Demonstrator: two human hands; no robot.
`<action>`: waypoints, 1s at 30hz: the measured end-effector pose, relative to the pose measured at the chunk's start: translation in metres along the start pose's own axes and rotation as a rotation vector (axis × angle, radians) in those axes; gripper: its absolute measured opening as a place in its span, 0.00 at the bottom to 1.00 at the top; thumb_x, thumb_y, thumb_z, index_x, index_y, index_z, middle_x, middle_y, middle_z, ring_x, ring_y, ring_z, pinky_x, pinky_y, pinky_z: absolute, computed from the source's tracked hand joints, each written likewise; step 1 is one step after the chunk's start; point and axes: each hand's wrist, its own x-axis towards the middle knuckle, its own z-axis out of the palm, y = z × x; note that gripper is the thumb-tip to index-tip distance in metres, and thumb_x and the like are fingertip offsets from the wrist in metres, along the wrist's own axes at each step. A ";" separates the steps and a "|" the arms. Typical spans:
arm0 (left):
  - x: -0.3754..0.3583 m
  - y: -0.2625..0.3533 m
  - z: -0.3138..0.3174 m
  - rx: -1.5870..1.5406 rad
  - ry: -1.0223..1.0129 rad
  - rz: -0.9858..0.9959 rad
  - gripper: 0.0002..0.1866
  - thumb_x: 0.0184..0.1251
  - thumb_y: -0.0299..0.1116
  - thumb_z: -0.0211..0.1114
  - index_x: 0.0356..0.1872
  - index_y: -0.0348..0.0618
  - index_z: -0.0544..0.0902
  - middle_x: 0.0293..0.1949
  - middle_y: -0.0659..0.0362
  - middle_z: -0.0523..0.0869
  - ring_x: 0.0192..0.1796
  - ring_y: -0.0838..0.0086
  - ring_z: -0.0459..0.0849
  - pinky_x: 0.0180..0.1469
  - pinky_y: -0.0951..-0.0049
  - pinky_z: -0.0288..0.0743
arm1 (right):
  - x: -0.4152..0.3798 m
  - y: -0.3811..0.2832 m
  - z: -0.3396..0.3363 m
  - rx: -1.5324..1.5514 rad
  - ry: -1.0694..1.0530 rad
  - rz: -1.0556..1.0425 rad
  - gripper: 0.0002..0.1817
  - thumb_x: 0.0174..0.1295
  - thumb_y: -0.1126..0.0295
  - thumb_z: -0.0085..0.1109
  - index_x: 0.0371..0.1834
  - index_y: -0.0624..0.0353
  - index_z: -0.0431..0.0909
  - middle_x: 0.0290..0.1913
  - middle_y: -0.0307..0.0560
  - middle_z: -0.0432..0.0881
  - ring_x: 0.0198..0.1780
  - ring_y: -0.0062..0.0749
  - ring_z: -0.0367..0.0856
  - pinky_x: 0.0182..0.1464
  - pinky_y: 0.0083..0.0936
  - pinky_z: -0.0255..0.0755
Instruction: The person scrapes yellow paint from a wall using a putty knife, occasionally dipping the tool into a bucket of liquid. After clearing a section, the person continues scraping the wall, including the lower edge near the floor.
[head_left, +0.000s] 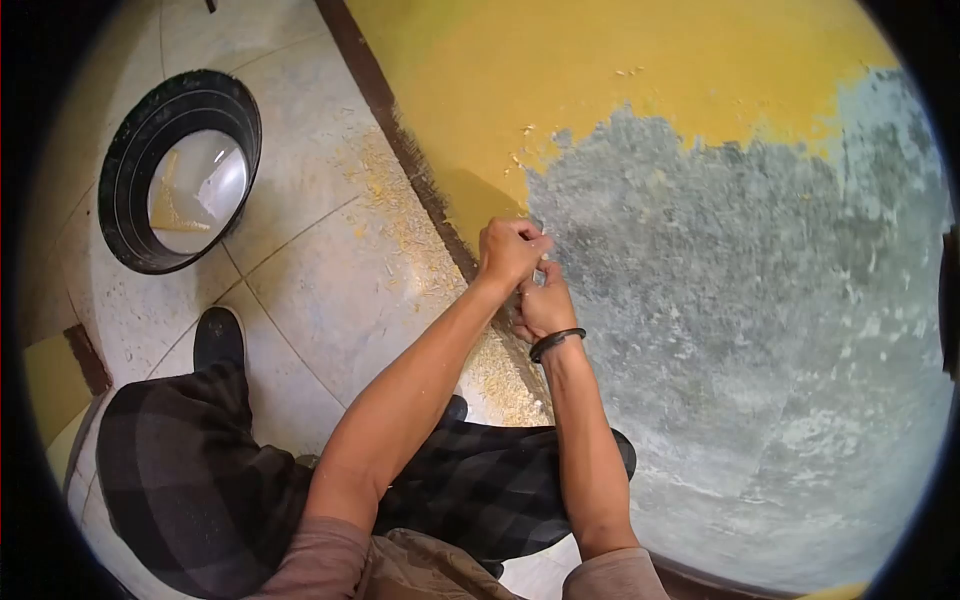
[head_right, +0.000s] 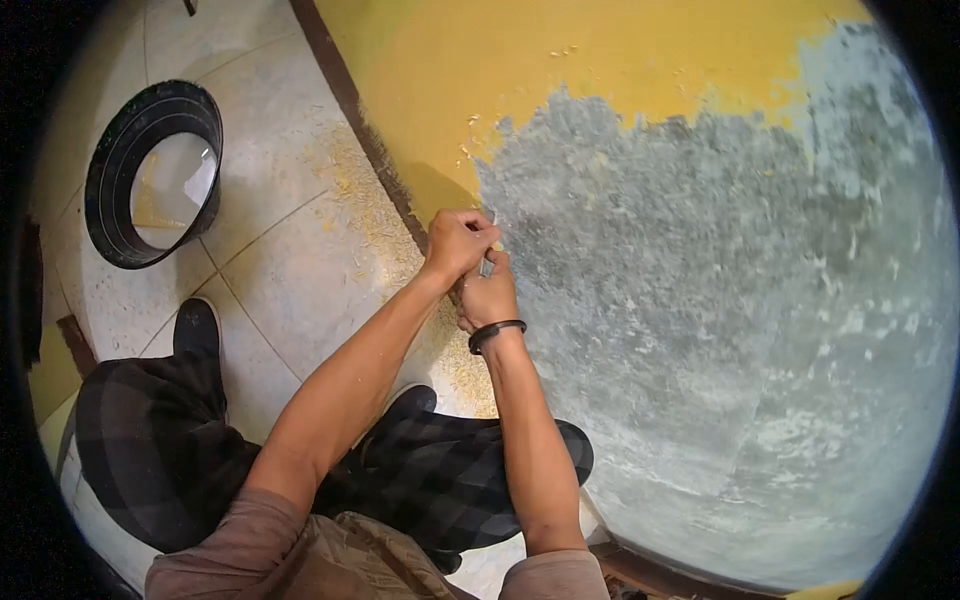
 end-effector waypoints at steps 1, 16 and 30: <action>-0.002 0.005 0.001 0.006 -0.011 0.014 0.09 0.49 0.31 0.70 0.24 0.34 0.84 0.20 0.58 0.84 0.24 0.79 0.80 0.29 0.76 0.73 | 0.000 -0.004 -0.005 0.015 0.006 -0.010 0.17 0.62 0.73 0.47 0.54 0.52 0.59 0.16 0.37 0.63 0.10 0.20 0.59 0.09 0.18 0.48; -0.037 -0.010 0.022 0.035 0.021 0.043 0.13 0.54 0.35 0.69 0.28 0.32 0.82 0.21 0.51 0.83 0.25 0.68 0.82 0.31 0.71 0.75 | 0.001 0.003 -0.050 0.082 -0.144 0.118 0.21 0.61 0.77 0.41 0.58 0.48 0.64 0.17 0.35 0.64 0.11 0.17 0.59 0.10 0.15 0.49; -0.024 -0.017 0.011 -0.037 0.007 0.106 0.12 0.57 0.35 0.68 0.32 0.34 0.82 0.24 0.60 0.83 0.27 0.82 0.76 0.31 0.78 0.72 | 0.006 0.003 -0.026 0.108 -0.071 -0.001 0.19 0.59 0.76 0.47 0.56 0.54 0.66 0.15 0.35 0.64 0.09 0.19 0.59 0.09 0.18 0.47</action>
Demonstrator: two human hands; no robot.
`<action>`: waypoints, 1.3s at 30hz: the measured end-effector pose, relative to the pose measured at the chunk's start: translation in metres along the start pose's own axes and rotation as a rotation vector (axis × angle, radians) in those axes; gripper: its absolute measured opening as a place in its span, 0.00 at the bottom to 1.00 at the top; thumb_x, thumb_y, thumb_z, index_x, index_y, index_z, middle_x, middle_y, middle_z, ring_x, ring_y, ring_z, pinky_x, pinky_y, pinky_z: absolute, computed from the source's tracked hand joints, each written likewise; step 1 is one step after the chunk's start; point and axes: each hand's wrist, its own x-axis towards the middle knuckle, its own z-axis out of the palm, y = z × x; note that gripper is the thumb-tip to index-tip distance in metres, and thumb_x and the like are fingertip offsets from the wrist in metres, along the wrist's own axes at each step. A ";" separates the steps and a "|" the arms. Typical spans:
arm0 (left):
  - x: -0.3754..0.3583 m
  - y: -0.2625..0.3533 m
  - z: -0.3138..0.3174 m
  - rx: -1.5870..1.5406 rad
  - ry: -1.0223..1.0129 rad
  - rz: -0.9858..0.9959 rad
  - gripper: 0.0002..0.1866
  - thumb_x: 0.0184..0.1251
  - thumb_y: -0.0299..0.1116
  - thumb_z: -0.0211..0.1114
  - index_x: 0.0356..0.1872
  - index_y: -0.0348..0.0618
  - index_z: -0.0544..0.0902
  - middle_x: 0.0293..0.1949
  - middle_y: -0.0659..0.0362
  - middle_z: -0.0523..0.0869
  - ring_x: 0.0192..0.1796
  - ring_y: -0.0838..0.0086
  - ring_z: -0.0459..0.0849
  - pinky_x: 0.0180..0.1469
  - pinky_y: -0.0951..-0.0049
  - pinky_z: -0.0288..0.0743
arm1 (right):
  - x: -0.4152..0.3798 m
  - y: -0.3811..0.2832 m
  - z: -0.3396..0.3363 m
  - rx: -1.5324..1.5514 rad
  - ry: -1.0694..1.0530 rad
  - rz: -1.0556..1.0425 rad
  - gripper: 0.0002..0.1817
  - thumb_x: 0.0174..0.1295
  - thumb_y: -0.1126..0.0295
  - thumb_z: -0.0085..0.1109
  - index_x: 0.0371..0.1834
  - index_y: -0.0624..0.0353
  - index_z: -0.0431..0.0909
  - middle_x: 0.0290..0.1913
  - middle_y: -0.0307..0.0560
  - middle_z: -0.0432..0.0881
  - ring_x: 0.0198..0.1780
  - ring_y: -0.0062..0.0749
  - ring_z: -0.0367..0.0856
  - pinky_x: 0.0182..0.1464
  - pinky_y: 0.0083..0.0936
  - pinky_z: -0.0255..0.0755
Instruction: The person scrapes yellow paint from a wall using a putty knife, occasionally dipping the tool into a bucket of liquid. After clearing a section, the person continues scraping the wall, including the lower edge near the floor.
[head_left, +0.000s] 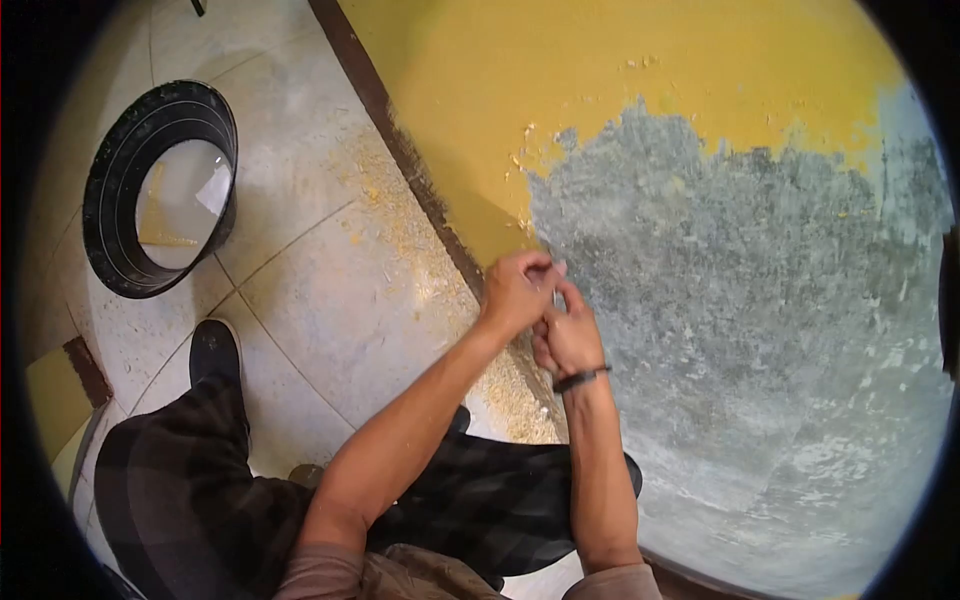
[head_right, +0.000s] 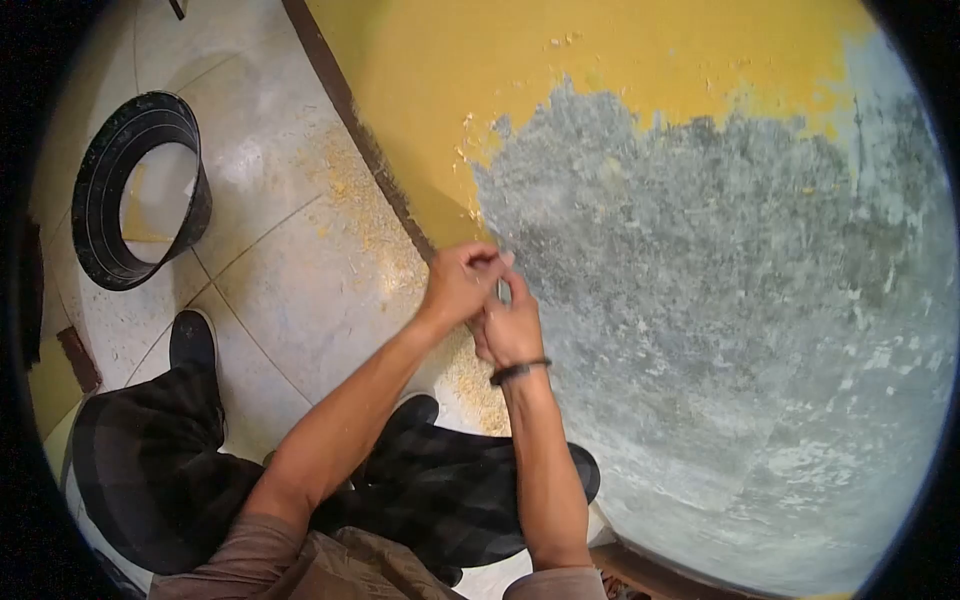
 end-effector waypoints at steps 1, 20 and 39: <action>0.003 0.004 -0.003 0.041 0.011 -0.067 0.12 0.58 0.35 0.68 0.32 0.34 0.83 0.24 0.61 0.83 0.27 0.82 0.76 0.31 0.78 0.72 | 0.005 -0.002 0.001 0.010 -0.014 0.014 0.20 0.59 0.76 0.47 0.56 0.53 0.66 0.15 0.36 0.65 0.09 0.19 0.58 0.09 0.18 0.47; 0.017 0.005 -0.018 0.058 -0.039 -0.119 0.11 0.58 0.36 0.67 0.31 0.36 0.84 0.24 0.61 0.84 0.27 0.83 0.77 0.31 0.77 0.71 | 0.011 0.001 0.018 0.028 0.018 0.043 0.17 0.61 0.75 0.45 0.54 0.53 0.64 0.15 0.37 0.64 0.09 0.19 0.58 0.08 0.19 0.47; -0.016 -0.003 0.005 0.016 -0.114 -0.120 0.19 0.58 0.39 0.68 0.44 0.34 0.81 0.36 0.52 0.86 0.39 0.68 0.84 0.44 0.71 0.76 | -0.009 0.005 -0.007 0.005 0.039 0.091 0.15 0.62 0.75 0.44 0.52 0.49 0.66 0.14 0.36 0.63 0.09 0.19 0.58 0.08 0.18 0.44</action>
